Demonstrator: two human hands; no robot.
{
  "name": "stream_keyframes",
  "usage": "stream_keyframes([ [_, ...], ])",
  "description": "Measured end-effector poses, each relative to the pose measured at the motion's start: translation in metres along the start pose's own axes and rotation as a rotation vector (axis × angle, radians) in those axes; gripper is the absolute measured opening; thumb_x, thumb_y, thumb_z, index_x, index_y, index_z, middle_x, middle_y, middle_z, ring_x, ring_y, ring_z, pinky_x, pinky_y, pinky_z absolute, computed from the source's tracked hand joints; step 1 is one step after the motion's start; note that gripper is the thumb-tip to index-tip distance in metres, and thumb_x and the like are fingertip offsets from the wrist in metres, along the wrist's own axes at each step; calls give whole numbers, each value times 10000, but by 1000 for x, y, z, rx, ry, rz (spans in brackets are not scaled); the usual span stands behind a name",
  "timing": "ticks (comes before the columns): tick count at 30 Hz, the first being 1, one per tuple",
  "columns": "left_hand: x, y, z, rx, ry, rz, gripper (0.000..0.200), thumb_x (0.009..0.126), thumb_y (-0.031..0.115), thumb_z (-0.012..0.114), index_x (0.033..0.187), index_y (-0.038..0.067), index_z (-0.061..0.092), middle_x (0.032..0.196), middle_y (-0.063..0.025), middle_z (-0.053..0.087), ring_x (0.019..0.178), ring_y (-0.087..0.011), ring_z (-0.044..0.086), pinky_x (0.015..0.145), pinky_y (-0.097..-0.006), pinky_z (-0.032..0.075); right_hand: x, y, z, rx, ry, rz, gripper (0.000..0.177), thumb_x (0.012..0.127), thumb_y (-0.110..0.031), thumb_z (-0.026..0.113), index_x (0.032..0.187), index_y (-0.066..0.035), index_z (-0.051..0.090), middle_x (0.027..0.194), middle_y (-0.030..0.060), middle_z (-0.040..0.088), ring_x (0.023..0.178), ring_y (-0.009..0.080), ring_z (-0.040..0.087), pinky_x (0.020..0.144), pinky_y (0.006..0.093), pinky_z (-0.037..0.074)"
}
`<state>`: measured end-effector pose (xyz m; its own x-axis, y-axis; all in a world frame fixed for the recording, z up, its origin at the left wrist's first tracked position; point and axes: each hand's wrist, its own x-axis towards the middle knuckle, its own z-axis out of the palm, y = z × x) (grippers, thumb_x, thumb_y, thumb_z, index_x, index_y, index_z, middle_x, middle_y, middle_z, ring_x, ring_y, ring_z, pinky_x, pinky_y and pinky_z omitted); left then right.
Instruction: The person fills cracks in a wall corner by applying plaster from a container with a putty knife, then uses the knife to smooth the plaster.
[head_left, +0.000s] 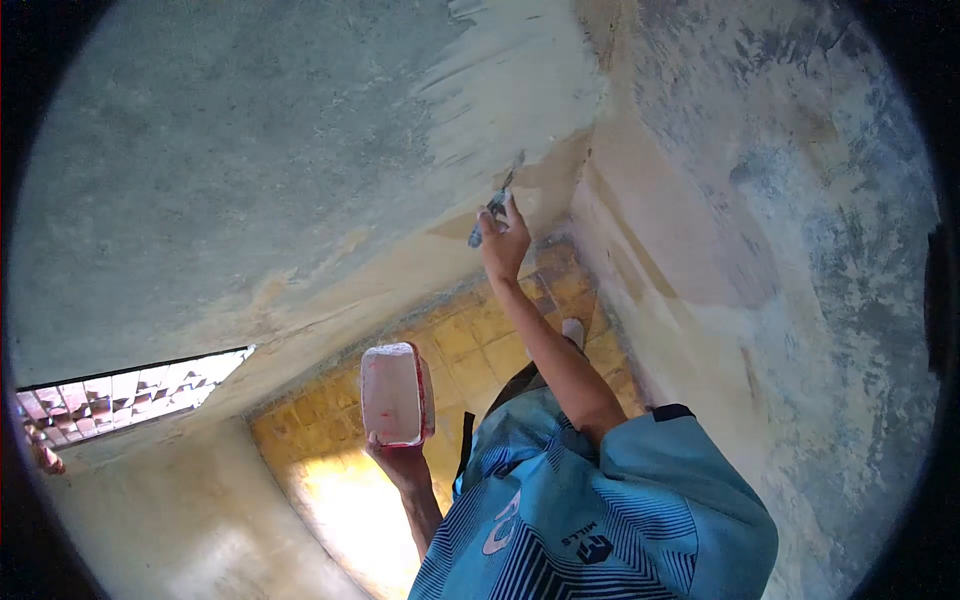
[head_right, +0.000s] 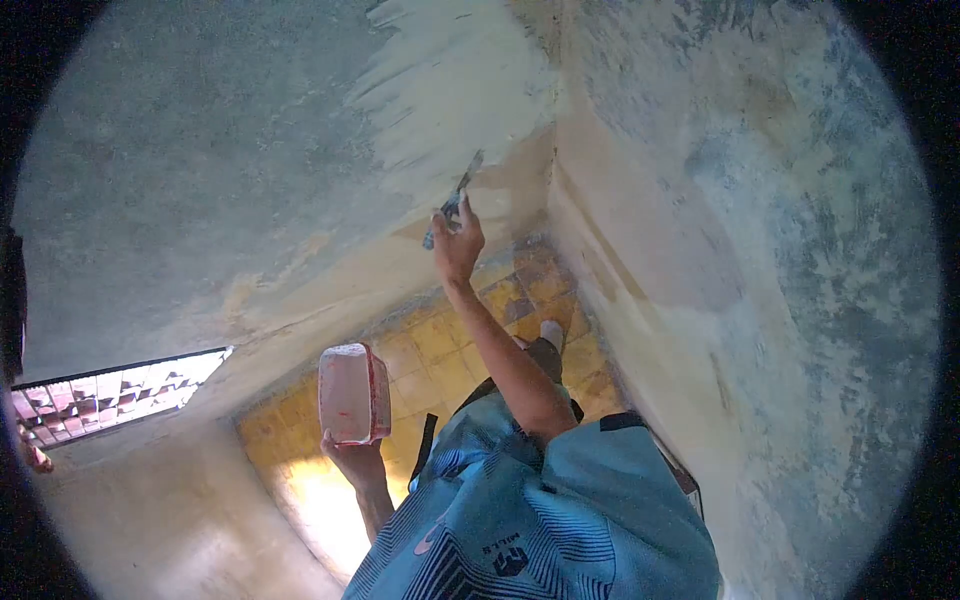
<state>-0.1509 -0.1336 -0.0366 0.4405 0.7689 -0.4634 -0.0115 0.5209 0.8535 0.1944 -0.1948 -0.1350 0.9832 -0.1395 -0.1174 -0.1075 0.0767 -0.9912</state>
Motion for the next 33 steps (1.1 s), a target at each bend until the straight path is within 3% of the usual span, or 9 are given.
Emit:
stream_keyframes([
  [5, -2, 1, 4, -21, -1, 3, 683, 875, 553, 473, 1409, 138, 377, 1372, -107, 428, 1262, -289, 449, 910, -504, 467, -3, -8, -18, 52, -25, 63, 622, 865, -151, 680, 1367, 110, 423, 1215, 263, 575, 978, 247, 649, 777, 324, 552],
  [8, -1, -1, -2, -31, 6, -4, 677, 875, 549, 479, 1404, 137, 383, 1378, -108, 425, 1261, -290, 450, 905, -507, 474, 24, -2, -29, 69, 149, -4, 626, 862, -131, 675, 1355, 146, 407, 1196, 266, 584, 983, 231, 643, 780, 323, 551],
  [15, -9, 1, 0, -17, 2, -8, 682, 869, 546, 497, 1392, 123, 387, 1372, -111, 425, 1254, -277, 456, 921, -498, 472, 57, 20, -13, -35, 128, -36, 624, 856, -175, 705, 1365, 79, 449, 1108, 239, 616, 967, 276, 644, 766, 374, 551],
  [19, -9, -3, -9, -6, 6, 15, 679, 864, 547, 507, 1380, 122, 391, 1359, -109, 429, 1242, -281, 462, 922, -496, 469, 38, 21, 13, 115, 116, 23, 648, 836, -183, 730, 1375, 50, 455, 1063, 228, 619, 979, 310, 634, 762, 416, 551],
  [22, -16, 1, 0, -11, 52, 15, 670, 861, 552, 512, 1367, 127, 401, 1354, -105, 432, 1248, -283, 453, 928, -501, 453, 12, 28, 36, 33, 102, -77, 635, 831, -165, 729, 1361, 63, 463, 1072, 225, 616, 1003, 297, 625, 787, 406, 540],
  [25, -17, 3, 1, -17, -8, 29, 663, 863, 549, 514, 1366, 131, 407, 1349, -99, 436, 1255, -283, 441, 926, -508, 447, -20, 13, 35, 149, -67, 3, 661, 849, -64, 698, 1405, 93, 377, 1255, 214, 549, 987, 187, 624, 764, 308, 574],
  [29, -18, 1, 0, -27, 38, 22, 654, 871, 544, 505, 1370, 133, 407, 1349, -96, 436, 1254, -279, 436, 927, -514, 439, -12, 30, 18, 161, -33, -33, 663, 851, -43, 685, 1397, 130, 350, 1264, 243, 539, 1051, 215, 622, 772, 305, 572],
  [32, -19, 0, -3, -47, 32, 14, 653, 873, 542, 497, 1376, 137, 404, 1349, -97, 436, 1250, -279, 439, 929, -516, 435, 25, 17, -2, 378, 108, 13, 660, 808, -102, 734, 1366, 90, 438, 1092, 211, 605, 1011, 286, 618, 855, 357, 516],
  [33, -20, -1, -4, -42, 29, 13, 654, 872, 542, 494, 1378, 138, 403, 1350, -97, 435, 1250, -280, 438, 930, -517, 433, 39, 18, -8, 244, 129, 5, 662, 810, -103, 736, 1371, 83, 437, 1098, 215, 600, 1008, 287, 617, 843, 364, 524],
])
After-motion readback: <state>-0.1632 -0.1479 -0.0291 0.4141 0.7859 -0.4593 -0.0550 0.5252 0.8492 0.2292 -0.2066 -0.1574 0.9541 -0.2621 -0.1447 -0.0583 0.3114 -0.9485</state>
